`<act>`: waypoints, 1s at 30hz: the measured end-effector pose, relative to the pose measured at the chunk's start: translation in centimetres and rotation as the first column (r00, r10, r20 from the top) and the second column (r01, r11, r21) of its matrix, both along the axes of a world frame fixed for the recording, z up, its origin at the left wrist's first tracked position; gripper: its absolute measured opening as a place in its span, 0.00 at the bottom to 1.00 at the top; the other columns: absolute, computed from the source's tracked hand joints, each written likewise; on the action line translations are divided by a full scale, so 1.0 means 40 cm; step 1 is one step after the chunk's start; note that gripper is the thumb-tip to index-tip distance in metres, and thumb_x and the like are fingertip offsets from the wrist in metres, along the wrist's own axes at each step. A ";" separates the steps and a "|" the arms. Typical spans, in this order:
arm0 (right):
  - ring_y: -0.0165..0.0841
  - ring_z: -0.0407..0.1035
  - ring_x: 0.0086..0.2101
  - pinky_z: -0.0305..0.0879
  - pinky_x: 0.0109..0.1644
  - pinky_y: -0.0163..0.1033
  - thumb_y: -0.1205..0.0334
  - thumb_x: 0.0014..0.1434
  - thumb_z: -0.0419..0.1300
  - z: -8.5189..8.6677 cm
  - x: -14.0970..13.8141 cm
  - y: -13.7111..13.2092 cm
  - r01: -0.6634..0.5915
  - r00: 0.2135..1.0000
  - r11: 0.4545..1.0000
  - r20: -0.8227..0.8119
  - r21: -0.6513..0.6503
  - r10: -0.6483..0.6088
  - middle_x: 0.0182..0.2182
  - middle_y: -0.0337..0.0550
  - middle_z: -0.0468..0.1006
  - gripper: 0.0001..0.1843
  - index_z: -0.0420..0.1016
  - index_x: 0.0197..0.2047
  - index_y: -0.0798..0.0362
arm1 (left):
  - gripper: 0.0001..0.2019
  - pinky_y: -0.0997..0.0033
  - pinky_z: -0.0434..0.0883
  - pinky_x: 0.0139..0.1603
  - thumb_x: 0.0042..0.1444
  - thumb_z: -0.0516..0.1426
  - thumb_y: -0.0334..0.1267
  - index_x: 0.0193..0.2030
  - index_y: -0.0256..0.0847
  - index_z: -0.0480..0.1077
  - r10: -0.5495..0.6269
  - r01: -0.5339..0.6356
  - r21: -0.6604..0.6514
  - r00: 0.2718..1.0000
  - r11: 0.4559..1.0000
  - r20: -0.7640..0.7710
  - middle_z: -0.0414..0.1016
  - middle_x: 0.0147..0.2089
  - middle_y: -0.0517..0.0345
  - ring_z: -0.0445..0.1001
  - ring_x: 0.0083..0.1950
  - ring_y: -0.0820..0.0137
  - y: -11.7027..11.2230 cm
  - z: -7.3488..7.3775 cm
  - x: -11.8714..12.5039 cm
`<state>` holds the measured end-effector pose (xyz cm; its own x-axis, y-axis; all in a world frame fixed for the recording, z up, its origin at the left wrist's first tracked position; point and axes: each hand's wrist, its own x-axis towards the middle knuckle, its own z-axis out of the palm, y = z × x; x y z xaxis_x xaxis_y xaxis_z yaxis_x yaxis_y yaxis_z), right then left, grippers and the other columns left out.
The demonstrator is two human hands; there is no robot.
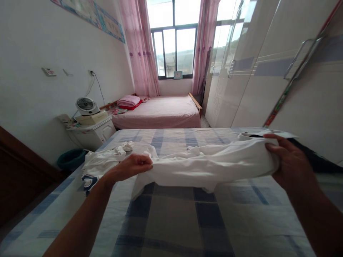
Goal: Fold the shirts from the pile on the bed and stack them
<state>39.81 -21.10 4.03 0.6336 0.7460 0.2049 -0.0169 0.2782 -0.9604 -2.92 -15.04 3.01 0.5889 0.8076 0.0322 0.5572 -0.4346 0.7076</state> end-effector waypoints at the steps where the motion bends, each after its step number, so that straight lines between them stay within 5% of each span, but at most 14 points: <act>1: 0.26 0.62 0.22 0.58 0.20 0.29 0.58 0.37 0.67 -0.007 0.008 -0.019 -0.026 0.999 0.999 0.022 -0.048 0.027 0.26 0.36 0.73 0.23 0.75 0.41 0.49 | 0.14 0.77 0.65 0.32 0.56 0.55 0.48 0.31 0.38 0.73 -0.031 0.030 -0.061 0.999 0.998 -0.017 0.72 0.31 0.59 0.68 0.32 0.72 -0.011 -0.003 -0.011; 5: 0.28 0.63 0.24 0.59 0.21 0.30 0.52 0.38 0.67 -0.073 0.045 -0.067 -0.098 0.980 0.958 0.142 -0.271 0.141 0.32 0.38 0.75 0.24 0.75 0.42 0.45 | 0.14 0.74 0.68 0.41 0.56 0.54 0.47 0.36 0.41 0.76 -0.036 0.029 -0.125 0.998 0.992 -0.059 0.76 0.37 0.56 0.72 0.39 0.68 -0.019 -0.038 -0.006; 8: 0.30 0.65 0.27 0.62 0.23 0.31 0.50 0.38 0.67 -0.110 0.054 -0.089 -0.117 0.964 0.928 0.184 -0.355 0.191 0.37 0.39 0.76 0.25 0.75 0.43 0.45 | 0.14 0.70 0.69 0.45 0.58 0.51 0.45 0.41 0.41 0.75 0.087 -0.081 0.077 0.993 0.994 -0.079 0.77 0.42 0.54 0.73 0.42 0.67 0.019 -0.079 0.045; 12: 0.31 0.65 0.26 0.61 0.23 0.31 0.48 0.39 0.66 -0.122 0.052 -0.116 -0.082 0.964 0.927 0.205 -0.366 0.166 0.35 0.39 0.76 0.25 0.74 0.43 0.44 | 0.14 0.65 0.63 0.59 0.55 0.54 0.39 0.47 0.41 0.74 0.130 -0.047 0.364 0.970 0.930 -0.207 0.72 0.54 0.50 0.69 0.56 0.63 0.097 -0.138 0.122; 18: 0.40 0.71 0.33 0.67 0.30 0.40 0.44 0.41 0.62 -0.158 0.151 -0.123 0.032 0.879 0.896 0.439 -0.442 0.186 0.40 0.42 0.78 0.27 0.73 0.45 0.42 | 0.14 0.68 0.66 0.53 0.60 0.49 0.40 0.46 0.41 0.73 0.205 -0.032 0.384 0.885 0.923 -0.417 0.74 0.49 0.51 0.72 0.51 0.65 0.162 -0.198 0.132; 23: 0.47 0.72 0.41 0.67 0.43 0.50 0.43 0.42 0.59 -0.186 0.191 -0.046 0.185 0.649 0.898 0.736 -0.398 0.193 0.44 0.49 0.77 0.27 0.72 0.45 0.46 | 0.14 0.68 0.65 0.53 0.60 0.47 0.34 0.46 0.43 0.73 0.311 -0.068 0.454 0.817 0.889 -0.487 0.74 0.49 0.52 0.71 0.52 0.65 0.170 -0.201 0.096; 30: 0.40 0.72 0.43 0.66 0.48 0.44 0.51 0.54 0.54 -0.235 0.037 0.158 -0.033 0.410 0.879 0.796 -0.475 0.445 0.50 0.51 0.74 0.23 0.71 0.51 0.51 | 0.11 0.63 0.66 0.50 0.52 0.53 0.30 0.38 0.41 0.76 0.377 -0.124 0.468 0.780 0.875 -0.500 0.74 0.40 0.48 0.71 0.47 0.61 0.186 -0.186 0.080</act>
